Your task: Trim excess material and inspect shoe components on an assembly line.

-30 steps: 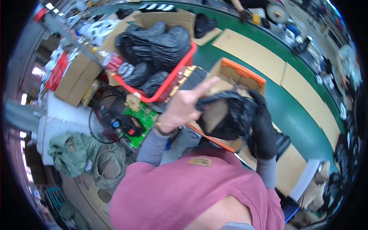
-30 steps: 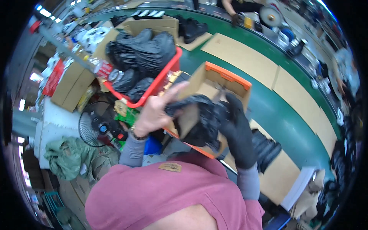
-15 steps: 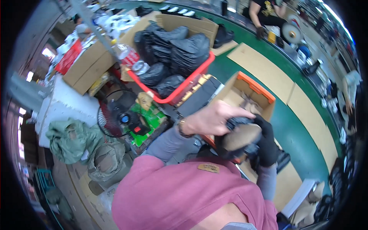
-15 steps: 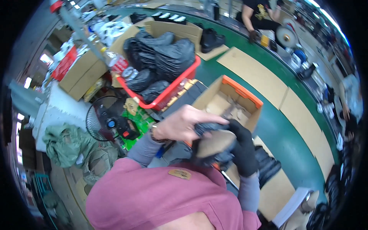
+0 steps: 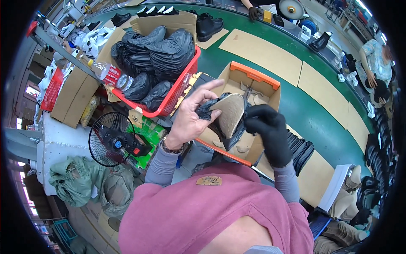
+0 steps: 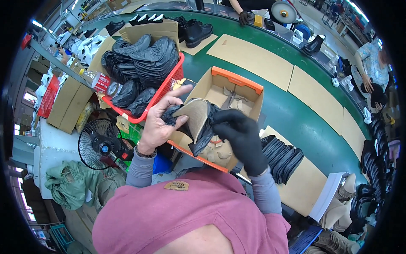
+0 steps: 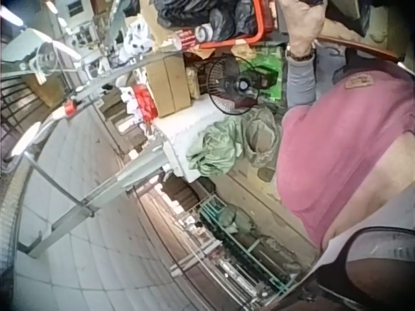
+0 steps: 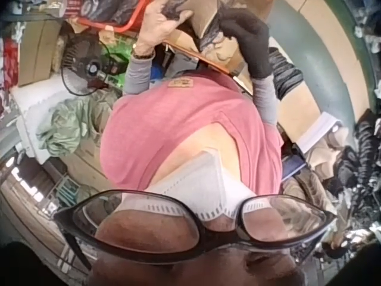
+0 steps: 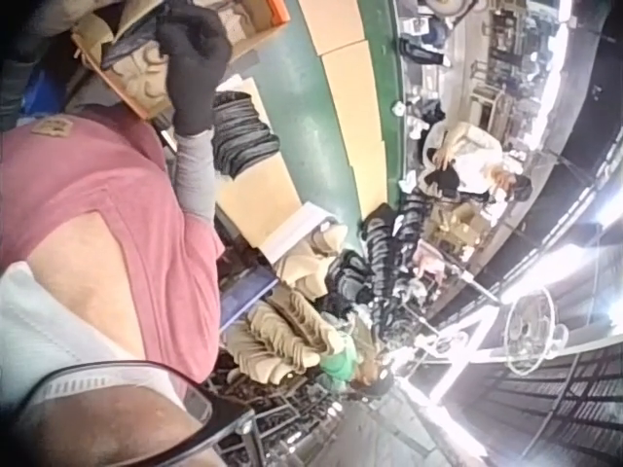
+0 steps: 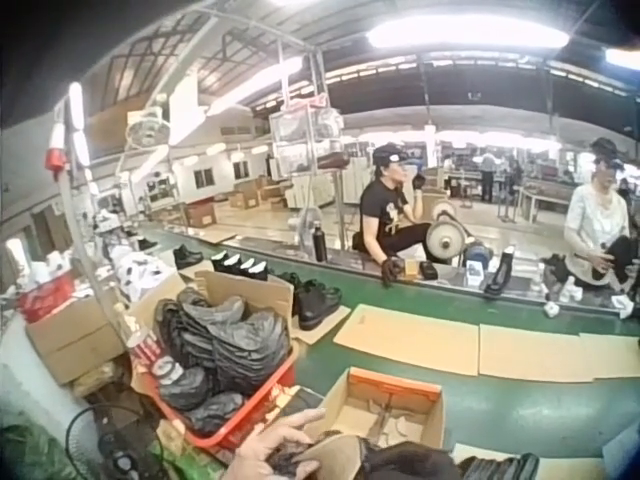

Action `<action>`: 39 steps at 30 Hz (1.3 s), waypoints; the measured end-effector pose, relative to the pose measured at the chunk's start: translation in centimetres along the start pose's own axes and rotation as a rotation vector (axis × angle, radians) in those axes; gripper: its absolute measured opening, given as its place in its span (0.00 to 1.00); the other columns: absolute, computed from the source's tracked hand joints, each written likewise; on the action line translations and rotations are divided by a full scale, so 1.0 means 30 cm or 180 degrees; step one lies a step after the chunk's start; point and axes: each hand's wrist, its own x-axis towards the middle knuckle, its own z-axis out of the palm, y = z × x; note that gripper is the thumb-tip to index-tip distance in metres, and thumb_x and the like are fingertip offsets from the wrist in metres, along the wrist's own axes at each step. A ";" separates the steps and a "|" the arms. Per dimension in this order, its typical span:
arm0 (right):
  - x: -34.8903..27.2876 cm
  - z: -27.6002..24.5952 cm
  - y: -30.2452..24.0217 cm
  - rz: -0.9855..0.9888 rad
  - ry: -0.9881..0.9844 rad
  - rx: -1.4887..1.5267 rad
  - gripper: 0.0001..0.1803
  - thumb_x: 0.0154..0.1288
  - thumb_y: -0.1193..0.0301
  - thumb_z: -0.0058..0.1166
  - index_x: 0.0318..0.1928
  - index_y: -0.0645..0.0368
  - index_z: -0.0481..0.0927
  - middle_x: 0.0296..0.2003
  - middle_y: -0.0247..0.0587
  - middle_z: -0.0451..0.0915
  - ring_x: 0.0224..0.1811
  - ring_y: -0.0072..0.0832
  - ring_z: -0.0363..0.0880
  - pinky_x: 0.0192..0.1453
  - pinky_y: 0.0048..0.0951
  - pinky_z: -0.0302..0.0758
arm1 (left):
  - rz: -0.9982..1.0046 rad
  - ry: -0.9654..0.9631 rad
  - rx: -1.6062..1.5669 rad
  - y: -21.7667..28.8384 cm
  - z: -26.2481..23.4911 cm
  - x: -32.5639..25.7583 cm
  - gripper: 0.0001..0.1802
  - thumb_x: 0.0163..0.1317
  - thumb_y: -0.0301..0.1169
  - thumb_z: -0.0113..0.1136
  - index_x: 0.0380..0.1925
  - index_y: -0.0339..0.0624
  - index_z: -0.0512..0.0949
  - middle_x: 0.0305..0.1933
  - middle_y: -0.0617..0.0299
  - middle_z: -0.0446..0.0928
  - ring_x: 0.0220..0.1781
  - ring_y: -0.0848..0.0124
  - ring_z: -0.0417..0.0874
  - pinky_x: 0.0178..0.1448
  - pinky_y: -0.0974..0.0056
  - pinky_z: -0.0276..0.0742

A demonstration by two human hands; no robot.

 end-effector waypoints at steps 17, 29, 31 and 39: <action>0.000 0.033 -0.076 0.0414 -0.0341 0.0661 0.08 0.61 0.73 0.57 0.40 0.62 0.80 0.32 0.33 0.79 0.35 0.18 0.76 0.36 0.21 0.73 | -0.0231 -0.0257 -0.0488 0.012 -0.018 -0.014 0.14 0.59 0.19 0.61 0.39 0.44 0.66 0.66 0.40 0.68 0.69 0.60 0.69 0.68 0.60 0.65; 0.001 0.066 0.041 -0.0384 -0.0454 -0.0078 0.10 0.65 0.78 0.53 0.46 0.68 0.78 0.32 0.34 0.80 0.31 0.17 0.78 0.33 0.20 0.75 | -0.0249 -0.0330 -0.0872 0.048 0.036 -0.010 0.26 0.61 0.20 0.62 0.60 0.36 0.71 0.55 0.57 0.77 0.56 0.73 0.78 0.61 0.68 0.72; 0.013 0.062 0.060 -0.0611 -0.0522 -0.0227 0.12 0.66 0.77 0.54 0.49 0.68 0.78 0.36 0.37 0.81 0.33 0.18 0.79 0.37 0.21 0.76 | -0.0785 -0.0539 -0.0664 0.025 0.000 -0.024 0.23 0.60 0.23 0.64 0.57 0.36 0.74 0.51 0.58 0.79 0.54 0.75 0.77 0.60 0.68 0.72; 0.152 -0.071 0.237 -0.0075 -0.0398 -0.3295 0.14 0.63 0.61 0.54 0.37 0.60 0.79 0.31 0.51 0.82 0.35 0.50 0.81 0.39 0.46 0.75 | -0.0496 0.0809 0.0531 0.042 -0.096 -0.015 0.19 0.60 0.19 0.61 0.52 0.36 0.74 0.44 0.61 0.81 0.45 0.77 0.80 0.50 0.71 0.75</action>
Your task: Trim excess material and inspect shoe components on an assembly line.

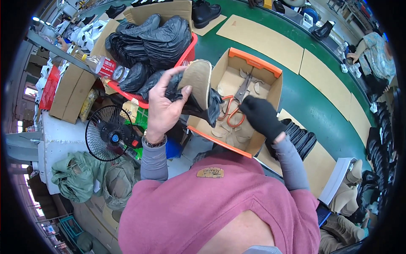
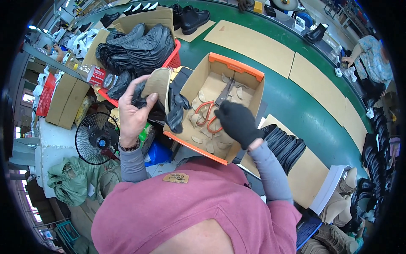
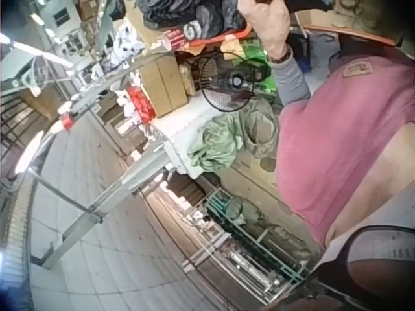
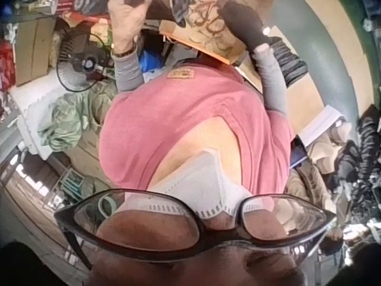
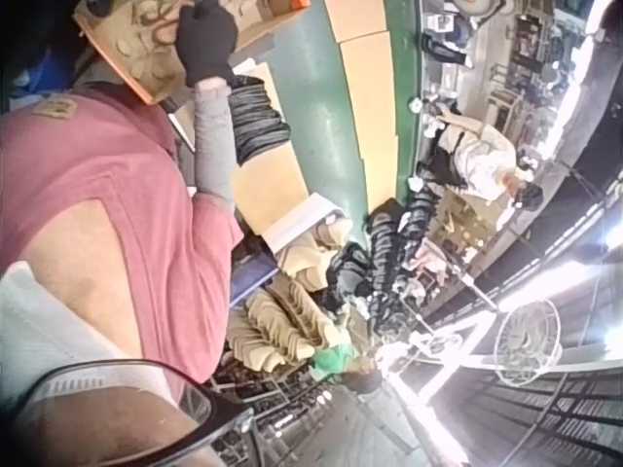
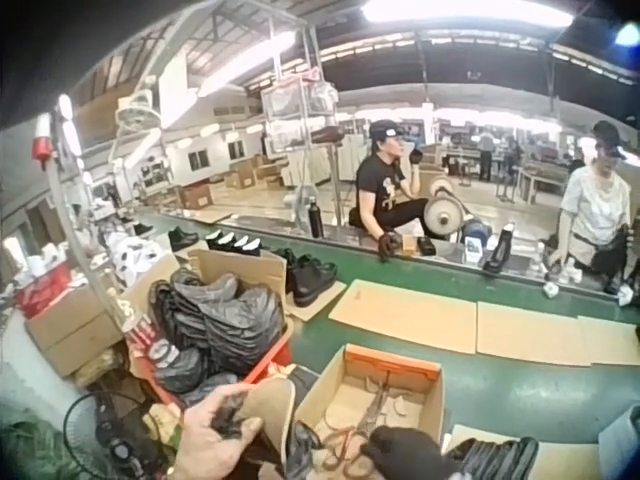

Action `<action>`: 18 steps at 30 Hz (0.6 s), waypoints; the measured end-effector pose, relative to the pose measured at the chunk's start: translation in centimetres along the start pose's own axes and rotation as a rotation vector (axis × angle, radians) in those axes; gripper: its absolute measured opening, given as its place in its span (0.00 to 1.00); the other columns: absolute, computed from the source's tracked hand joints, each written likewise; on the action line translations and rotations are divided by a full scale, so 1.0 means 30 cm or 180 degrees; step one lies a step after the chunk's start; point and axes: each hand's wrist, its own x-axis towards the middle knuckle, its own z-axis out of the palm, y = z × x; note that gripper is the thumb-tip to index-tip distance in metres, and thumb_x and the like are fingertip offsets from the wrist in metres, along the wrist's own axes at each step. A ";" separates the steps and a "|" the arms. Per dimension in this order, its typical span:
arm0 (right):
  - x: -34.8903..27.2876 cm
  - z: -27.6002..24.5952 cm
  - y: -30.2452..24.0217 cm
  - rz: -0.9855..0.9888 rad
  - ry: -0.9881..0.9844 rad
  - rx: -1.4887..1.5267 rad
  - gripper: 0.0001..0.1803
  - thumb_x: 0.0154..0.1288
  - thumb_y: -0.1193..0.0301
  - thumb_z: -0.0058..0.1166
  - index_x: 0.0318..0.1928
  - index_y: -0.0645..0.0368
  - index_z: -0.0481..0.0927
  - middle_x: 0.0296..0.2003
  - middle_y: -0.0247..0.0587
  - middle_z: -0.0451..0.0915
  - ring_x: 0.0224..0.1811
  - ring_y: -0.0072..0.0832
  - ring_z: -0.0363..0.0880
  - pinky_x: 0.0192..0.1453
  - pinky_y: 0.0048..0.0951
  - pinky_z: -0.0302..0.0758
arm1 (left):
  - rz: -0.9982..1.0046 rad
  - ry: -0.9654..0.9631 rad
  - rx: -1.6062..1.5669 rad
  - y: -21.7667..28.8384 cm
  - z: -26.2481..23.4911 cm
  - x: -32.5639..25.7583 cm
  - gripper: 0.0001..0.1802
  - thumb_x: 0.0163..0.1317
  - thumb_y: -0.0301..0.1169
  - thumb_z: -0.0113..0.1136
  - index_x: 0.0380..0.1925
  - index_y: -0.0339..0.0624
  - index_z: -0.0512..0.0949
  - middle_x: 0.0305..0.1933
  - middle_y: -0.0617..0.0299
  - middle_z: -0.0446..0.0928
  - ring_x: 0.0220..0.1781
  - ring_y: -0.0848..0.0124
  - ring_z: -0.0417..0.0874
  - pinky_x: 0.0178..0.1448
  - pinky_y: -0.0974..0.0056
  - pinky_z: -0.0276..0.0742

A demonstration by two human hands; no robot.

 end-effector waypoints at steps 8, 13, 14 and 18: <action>0.066 0.207 -0.011 -0.0636 -0.0926 -0.0881 0.12 0.53 0.68 0.54 0.38 0.57 0.82 0.27 0.50 0.82 0.31 0.46 0.83 0.34 0.45 0.77 | -0.0013 0.0164 0.0381 -0.038 0.051 -0.003 0.18 0.57 0.16 0.58 0.49 0.35 0.74 0.40 0.54 0.81 0.40 0.75 0.81 0.45 0.68 0.76; 0.055 0.207 0.008 -0.0469 -0.1159 -0.1122 0.10 0.53 0.67 0.54 0.33 0.56 0.85 0.28 0.50 0.83 0.32 0.45 0.84 0.35 0.43 0.79 | -0.0111 -0.0211 0.0452 -0.060 0.087 -0.008 0.19 0.55 0.18 0.59 0.50 0.34 0.76 0.37 0.47 0.82 0.38 0.66 0.85 0.44 0.65 0.78; 0.052 0.212 0.020 -0.0432 -0.1126 -0.1134 0.10 0.53 0.67 0.55 0.32 0.56 0.85 0.28 0.49 0.84 0.33 0.45 0.84 0.36 0.42 0.79 | -0.0107 -0.0216 0.0447 -0.078 0.096 -0.008 0.19 0.55 0.18 0.59 0.50 0.34 0.76 0.37 0.47 0.82 0.38 0.66 0.85 0.44 0.65 0.78; 0.047 0.184 0.026 -0.0250 -0.1239 -0.1086 0.09 0.53 0.68 0.54 0.31 0.56 0.85 0.28 0.49 0.84 0.34 0.44 0.85 0.37 0.42 0.80 | -0.0248 -0.0648 0.0761 -0.119 0.099 -0.007 0.20 0.54 0.21 0.60 0.50 0.34 0.77 0.34 0.42 0.81 0.37 0.60 0.86 0.44 0.62 0.77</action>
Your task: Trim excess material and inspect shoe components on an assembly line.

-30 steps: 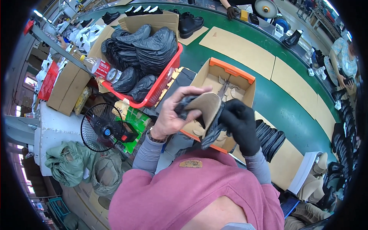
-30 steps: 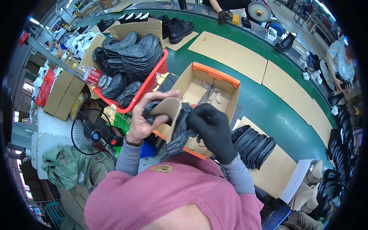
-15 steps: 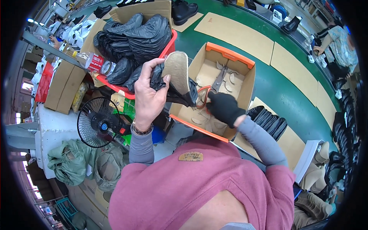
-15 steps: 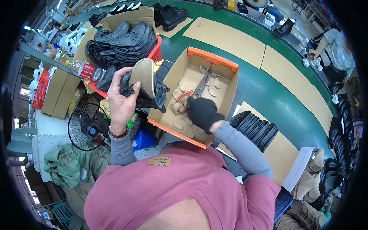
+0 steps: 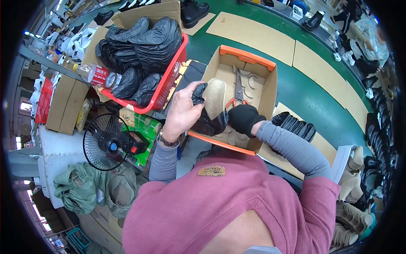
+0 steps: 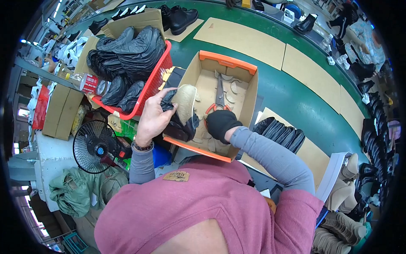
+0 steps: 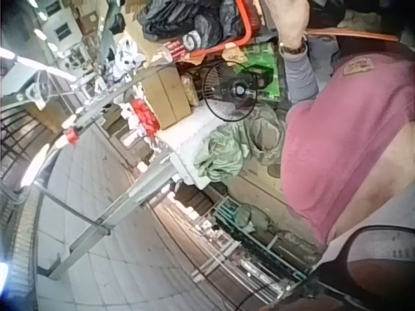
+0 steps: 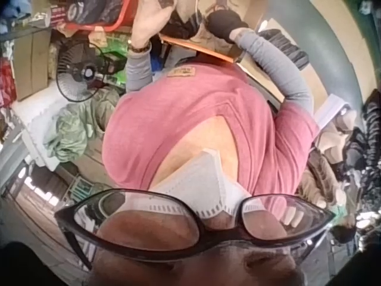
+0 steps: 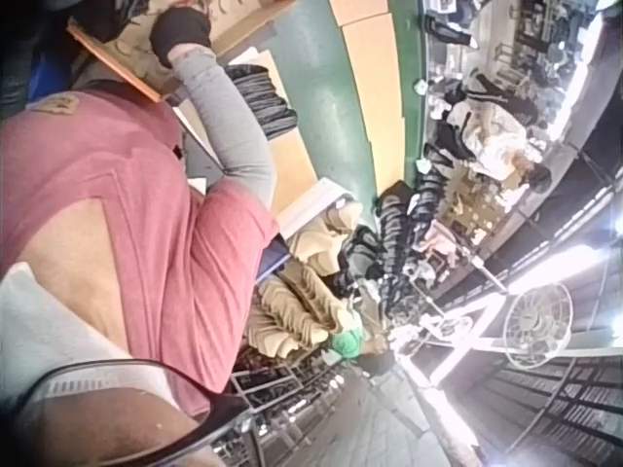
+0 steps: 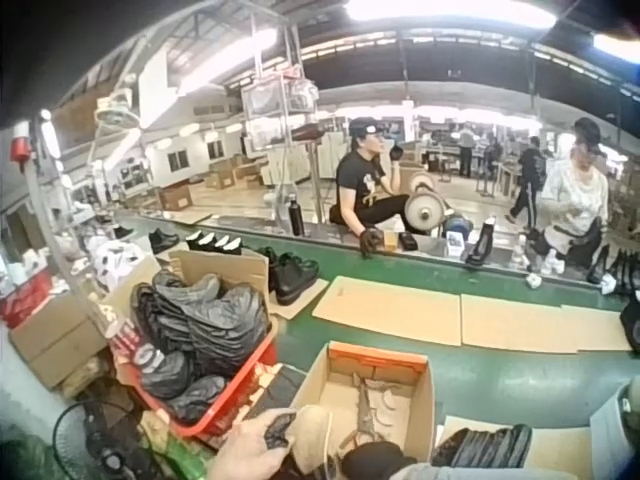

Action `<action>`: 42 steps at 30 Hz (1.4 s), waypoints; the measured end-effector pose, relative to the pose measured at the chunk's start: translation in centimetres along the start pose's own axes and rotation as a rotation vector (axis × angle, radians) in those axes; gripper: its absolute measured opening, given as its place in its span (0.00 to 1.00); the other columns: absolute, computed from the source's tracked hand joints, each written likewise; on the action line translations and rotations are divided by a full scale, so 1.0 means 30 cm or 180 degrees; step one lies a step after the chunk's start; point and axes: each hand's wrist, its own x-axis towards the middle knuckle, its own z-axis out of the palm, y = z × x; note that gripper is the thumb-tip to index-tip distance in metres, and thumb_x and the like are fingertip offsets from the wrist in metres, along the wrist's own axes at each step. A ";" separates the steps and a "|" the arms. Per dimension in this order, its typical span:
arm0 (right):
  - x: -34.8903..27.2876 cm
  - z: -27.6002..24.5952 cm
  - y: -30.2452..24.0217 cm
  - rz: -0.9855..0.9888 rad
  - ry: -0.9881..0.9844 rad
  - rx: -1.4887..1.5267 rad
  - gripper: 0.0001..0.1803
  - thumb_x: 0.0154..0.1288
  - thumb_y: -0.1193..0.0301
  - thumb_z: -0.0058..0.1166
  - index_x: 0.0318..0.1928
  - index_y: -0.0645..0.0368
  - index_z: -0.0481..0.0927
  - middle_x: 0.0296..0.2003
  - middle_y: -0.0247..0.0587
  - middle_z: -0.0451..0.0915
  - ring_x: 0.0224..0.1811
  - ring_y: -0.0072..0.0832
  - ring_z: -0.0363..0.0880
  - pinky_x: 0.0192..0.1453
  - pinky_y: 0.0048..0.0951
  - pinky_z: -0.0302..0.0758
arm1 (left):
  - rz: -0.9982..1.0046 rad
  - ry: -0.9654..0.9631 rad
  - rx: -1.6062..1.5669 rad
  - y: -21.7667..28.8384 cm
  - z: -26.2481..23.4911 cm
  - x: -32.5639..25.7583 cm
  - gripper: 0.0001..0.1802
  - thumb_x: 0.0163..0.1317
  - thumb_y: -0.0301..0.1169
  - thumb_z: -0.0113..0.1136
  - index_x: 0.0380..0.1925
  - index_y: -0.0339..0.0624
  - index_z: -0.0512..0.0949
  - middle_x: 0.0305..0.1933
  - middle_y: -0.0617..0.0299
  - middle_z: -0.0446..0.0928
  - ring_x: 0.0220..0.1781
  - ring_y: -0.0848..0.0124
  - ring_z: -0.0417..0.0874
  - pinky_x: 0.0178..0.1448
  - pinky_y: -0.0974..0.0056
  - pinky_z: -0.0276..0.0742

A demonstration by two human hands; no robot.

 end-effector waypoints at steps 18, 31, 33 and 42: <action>-0.045 -0.061 0.112 0.0860 0.0164 0.0814 0.24 0.52 0.62 0.64 0.43 0.67 0.75 0.32 0.51 0.83 0.35 0.43 0.85 0.43 0.38 0.79 | -0.0153 -0.0596 -0.0171 0.000 0.033 0.026 0.17 0.58 0.21 0.62 0.49 0.32 0.76 0.36 0.58 0.82 0.38 0.79 0.79 0.43 0.70 0.76; -0.457 -0.204 -0.015 0.0239 0.0298 0.3651 0.19 0.67 0.58 0.53 0.42 0.65 0.73 0.25 0.40 0.72 0.28 0.31 0.74 0.33 0.32 0.70 | 0.0143 -0.0258 -0.0327 0.060 -0.093 0.075 0.16 0.52 0.22 0.62 0.44 0.30 0.79 0.35 0.44 0.82 0.36 0.59 0.86 0.41 0.62 0.78; -0.490 -0.191 -0.019 0.0029 0.0519 0.3433 0.21 0.68 0.56 0.52 0.43 0.65 0.73 0.24 0.40 0.71 0.27 0.34 0.74 0.34 0.33 0.70 | 0.0367 -0.0227 -0.0169 0.074 -0.084 0.079 0.17 0.51 0.21 0.62 0.43 0.30 0.79 0.35 0.44 0.82 0.36 0.56 0.86 0.41 0.61 0.78; -0.544 -0.228 -0.038 -0.0144 0.0517 0.2404 0.33 0.65 0.49 0.54 0.56 0.67 0.70 0.28 0.35 0.70 0.29 0.24 0.69 0.35 0.28 0.69 | 0.0749 -0.0378 -0.0007 0.109 -0.048 0.085 0.12 0.52 0.19 0.63 0.39 0.31 0.81 0.31 0.51 0.82 0.31 0.72 0.83 0.38 0.66 0.77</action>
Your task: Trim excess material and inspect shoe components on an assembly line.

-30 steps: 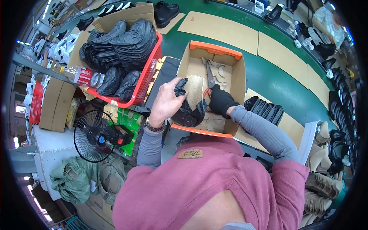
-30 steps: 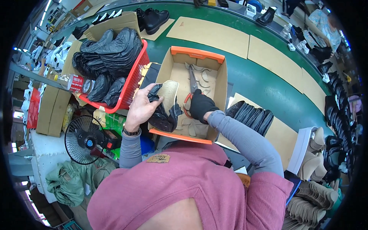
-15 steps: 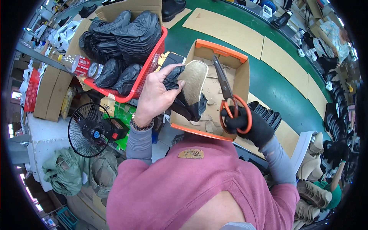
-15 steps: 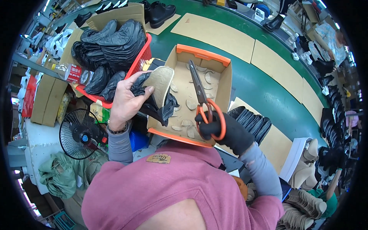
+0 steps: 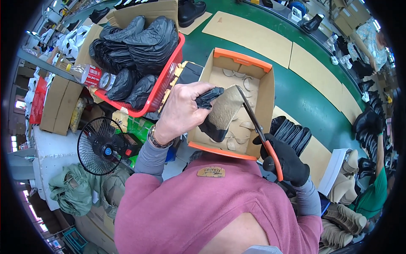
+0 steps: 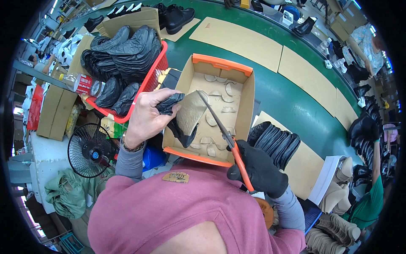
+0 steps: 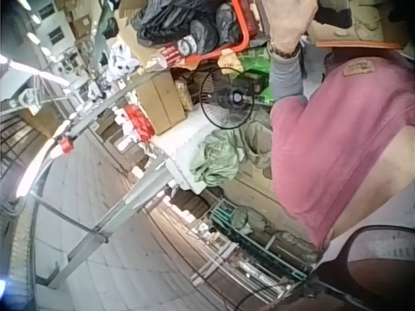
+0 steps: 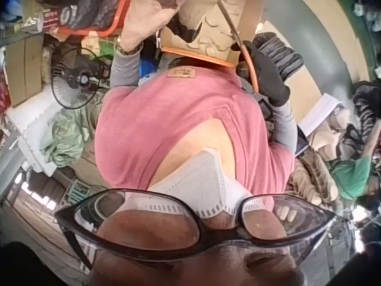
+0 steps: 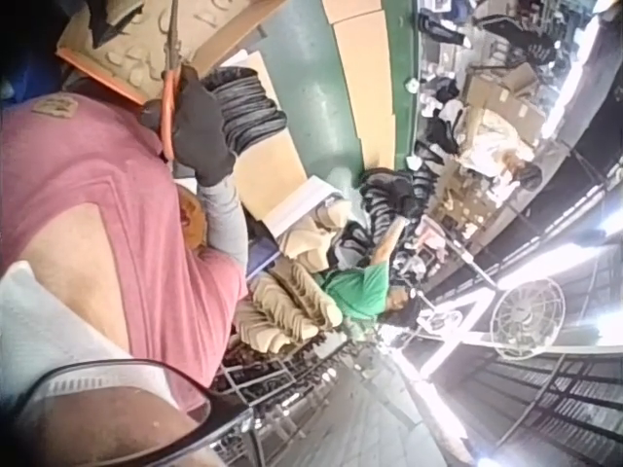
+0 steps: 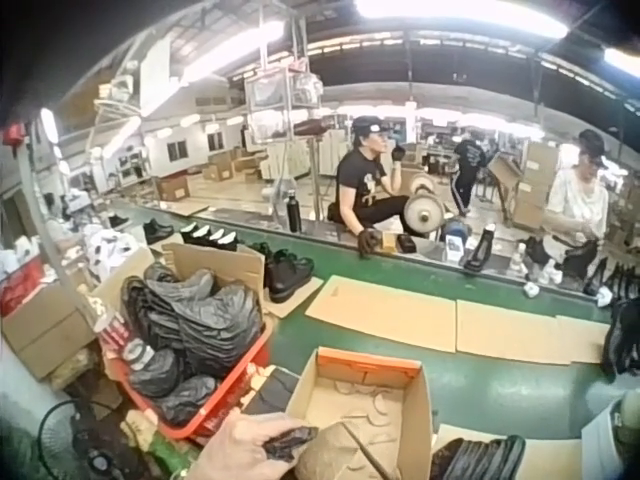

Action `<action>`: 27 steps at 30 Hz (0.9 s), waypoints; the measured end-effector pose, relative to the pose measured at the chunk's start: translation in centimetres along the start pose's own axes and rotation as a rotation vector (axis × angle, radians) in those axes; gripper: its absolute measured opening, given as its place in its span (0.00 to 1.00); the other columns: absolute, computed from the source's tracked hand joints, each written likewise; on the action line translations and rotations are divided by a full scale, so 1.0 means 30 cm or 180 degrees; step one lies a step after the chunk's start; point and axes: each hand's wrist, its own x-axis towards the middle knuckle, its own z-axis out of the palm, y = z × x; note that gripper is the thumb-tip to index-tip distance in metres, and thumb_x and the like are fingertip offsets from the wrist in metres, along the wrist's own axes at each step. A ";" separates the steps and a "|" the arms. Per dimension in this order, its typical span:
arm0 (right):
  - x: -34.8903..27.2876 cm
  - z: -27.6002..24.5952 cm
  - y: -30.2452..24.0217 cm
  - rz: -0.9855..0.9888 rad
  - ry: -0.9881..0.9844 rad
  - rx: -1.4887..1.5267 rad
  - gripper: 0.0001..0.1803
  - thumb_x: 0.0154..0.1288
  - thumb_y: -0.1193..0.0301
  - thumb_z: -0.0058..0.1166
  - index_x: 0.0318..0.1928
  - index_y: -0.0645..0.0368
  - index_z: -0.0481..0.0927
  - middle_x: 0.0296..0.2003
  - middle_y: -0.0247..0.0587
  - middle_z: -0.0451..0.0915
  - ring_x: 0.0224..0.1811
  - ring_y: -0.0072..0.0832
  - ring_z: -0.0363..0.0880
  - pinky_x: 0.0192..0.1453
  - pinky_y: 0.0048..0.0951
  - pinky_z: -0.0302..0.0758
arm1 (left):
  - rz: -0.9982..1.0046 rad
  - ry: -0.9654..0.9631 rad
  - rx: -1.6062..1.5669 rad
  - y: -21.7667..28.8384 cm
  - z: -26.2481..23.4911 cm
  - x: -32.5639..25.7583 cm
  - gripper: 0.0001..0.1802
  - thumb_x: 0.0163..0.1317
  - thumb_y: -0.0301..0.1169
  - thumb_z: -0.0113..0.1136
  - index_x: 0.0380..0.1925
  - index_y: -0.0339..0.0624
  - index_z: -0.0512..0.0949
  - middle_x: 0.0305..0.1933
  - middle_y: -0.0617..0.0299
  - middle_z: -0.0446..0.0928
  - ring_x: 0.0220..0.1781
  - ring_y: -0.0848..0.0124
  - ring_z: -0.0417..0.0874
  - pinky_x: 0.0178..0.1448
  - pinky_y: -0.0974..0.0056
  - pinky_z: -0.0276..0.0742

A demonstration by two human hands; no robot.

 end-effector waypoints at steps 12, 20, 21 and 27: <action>0.011 -0.023 0.028 0.0043 -0.0216 -0.0036 0.39 0.60 0.41 0.57 0.54 0.65 0.71 0.28 0.37 0.70 0.29 0.26 0.68 0.36 0.29 0.67 | -0.0004 0.0065 0.0094 0.014 0.035 -0.001 0.08 0.51 0.23 0.65 0.32 0.33 0.80 0.25 0.53 0.80 0.24 0.69 0.82 0.31 0.66 0.75; 0.004 -0.017 0.057 -0.0107 -0.0281 -0.0175 0.35 0.62 0.46 0.56 0.53 0.67 0.71 0.31 0.39 0.70 0.31 0.29 0.70 0.37 0.29 0.68 | 0.0214 0.0251 0.0441 0.030 0.034 -0.001 0.08 0.48 0.23 0.67 0.27 0.34 0.77 0.23 0.54 0.77 0.25 0.61 0.81 0.30 0.63 0.74; 0.002 -0.016 0.069 -0.0291 -0.0285 -0.0091 0.34 0.64 0.47 0.55 0.53 0.68 0.71 0.31 0.39 0.70 0.31 0.29 0.70 0.37 0.29 0.68 | 0.0213 0.0253 0.0443 0.030 0.034 -0.001 0.08 0.48 0.23 0.67 0.27 0.34 0.77 0.23 0.54 0.77 0.25 0.61 0.81 0.30 0.63 0.74; 0.002 -0.025 0.053 -0.0194 -0.0326 -0.0035 0.35 0.68 0.45 0.50 0.54 0.69 0.71 0.31 0.40 0.69 0.30 0.28 0.69 0.36 0.30 0.68 | 0.0348 0.0254 0.0517 0.031 0.043 -0.007 0.08 0.47 0.22 0.67 0.27 0.33 0.77 0.24 0.54 0.77 0.24 0.61 0.81 0.30 0.63 0.74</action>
